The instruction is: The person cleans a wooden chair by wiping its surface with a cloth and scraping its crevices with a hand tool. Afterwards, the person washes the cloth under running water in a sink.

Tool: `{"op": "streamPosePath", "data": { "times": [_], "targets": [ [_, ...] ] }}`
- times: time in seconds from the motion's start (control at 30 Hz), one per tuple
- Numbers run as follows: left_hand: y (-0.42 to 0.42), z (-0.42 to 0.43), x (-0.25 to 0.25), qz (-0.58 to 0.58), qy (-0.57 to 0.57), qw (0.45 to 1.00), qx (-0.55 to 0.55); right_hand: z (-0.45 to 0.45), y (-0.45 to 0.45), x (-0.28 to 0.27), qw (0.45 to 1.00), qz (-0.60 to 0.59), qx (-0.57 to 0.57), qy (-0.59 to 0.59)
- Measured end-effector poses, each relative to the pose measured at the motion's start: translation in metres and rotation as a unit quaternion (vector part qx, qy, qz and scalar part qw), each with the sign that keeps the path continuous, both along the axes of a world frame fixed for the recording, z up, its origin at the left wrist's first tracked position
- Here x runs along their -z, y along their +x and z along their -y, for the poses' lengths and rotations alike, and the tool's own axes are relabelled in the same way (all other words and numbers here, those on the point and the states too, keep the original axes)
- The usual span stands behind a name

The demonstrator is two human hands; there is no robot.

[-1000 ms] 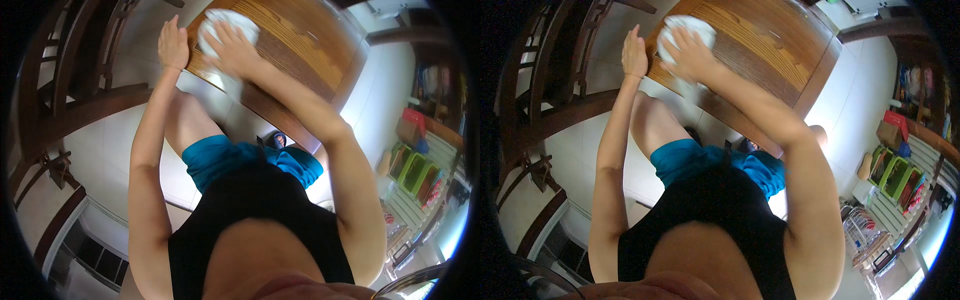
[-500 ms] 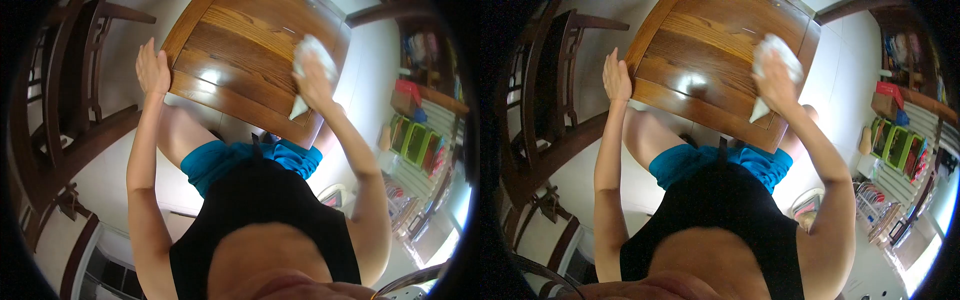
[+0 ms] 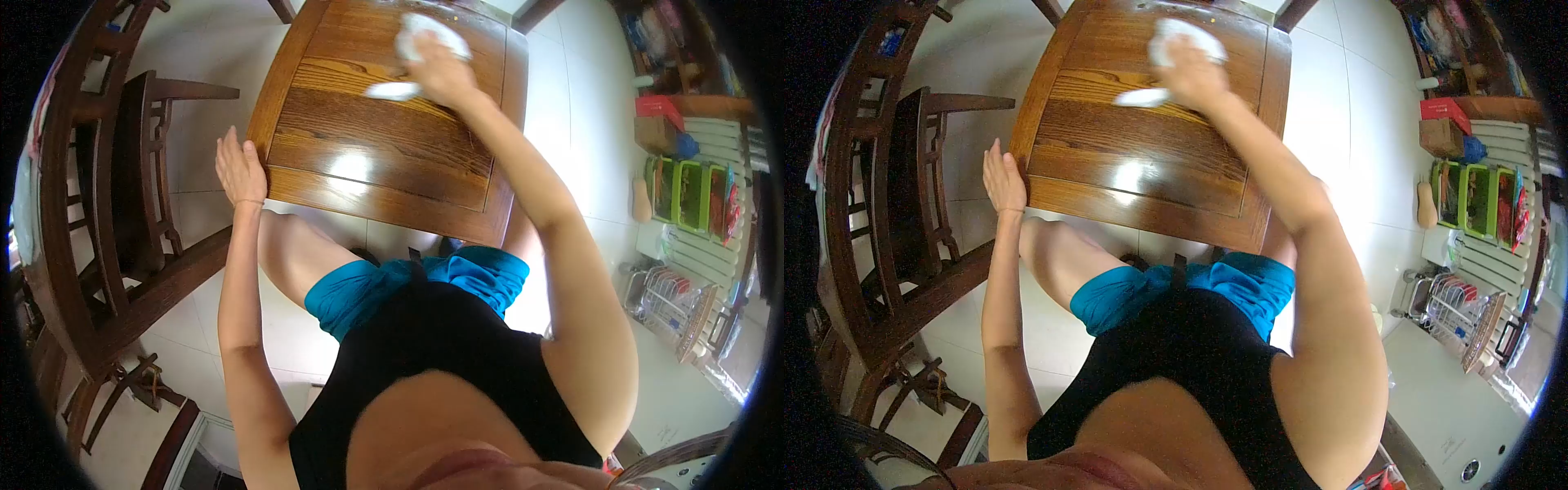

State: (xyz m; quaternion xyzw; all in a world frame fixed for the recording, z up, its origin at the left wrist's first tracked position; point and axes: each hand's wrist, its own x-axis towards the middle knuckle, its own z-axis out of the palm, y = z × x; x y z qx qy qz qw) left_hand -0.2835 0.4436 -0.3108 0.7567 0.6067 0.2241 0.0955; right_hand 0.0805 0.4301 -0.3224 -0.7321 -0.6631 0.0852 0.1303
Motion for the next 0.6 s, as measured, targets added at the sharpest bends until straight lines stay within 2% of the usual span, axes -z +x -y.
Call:
{"op": "streamPosePath", "data": {
  "times": [0.07, 0.13, 0.2, 0.27, 0.3, 0.33, 0.4, 0.47, 0.53, 0.6],
  "targets": [
    [-0.006, -0.001, 0.003, -0.026, 0.008, 1.000, 0.005, 0.041, 0.053, 0.000, 0.995, 0.084, 0.049, -0.008],
    [-0.006, -0.001, 0.003, -0.032, 0.018, 0.999, 0.003, 0.063, 0.075, -0.011, 0.992, 0.059, 0.096, -0.047],
    [-0.008, 0.001, 0.002, -0.031, 0.017, 0.999, 0.008, 0.046, 0.037, -0.044, 0.988, -0.064, 0.137, 0.033],
    [-0.010, 0.001, 0.004, -0.035, 0.015, 0.999, 0.010, 0.004, -0.014, -0.052, 0.987, -0.072, 0.102, 0.097],
    [-0.009, 0.001, 0.004, -0.028, 0.009, 1.000, 0.007, -0.029, -0.038, -0.052, 0.991, -0.016, 0.051, 0.123],
    [-0.008, 0.002, 0.001, -0.022, 0.006, 1.000, 0.005, -0.062, -0.057, -0.053, 0.989, -0.025, -0.005, 0.144],
    [-0.006, 0.003, -0.005, -0.012, -0.004, 1.000, 0.002, -0.150, -0.088, -0.019, 0.993, 0.060, -0.051, 0.083],
    [-0.007, 0.004, -0.007, -0.016, -0.012, 1.000, -0.007, -0.186, -0.099, 0.003, 0.993, 0.089, -0.074, 0.027],
    [-0.007, 0.002, -0.002, -0.021, -0.015, 1.000, -0.016, -0.185, -0.088, -0.004, 0.993, 0.075, -0.087, -0.013],
    [-0.007, 0.001, -0.004, -0.030, -0.032, 0.999, -0.011, -0.152, -0.055, -0.022, 0.996, 0.064, -0.050, -0.043]
  ]
}}
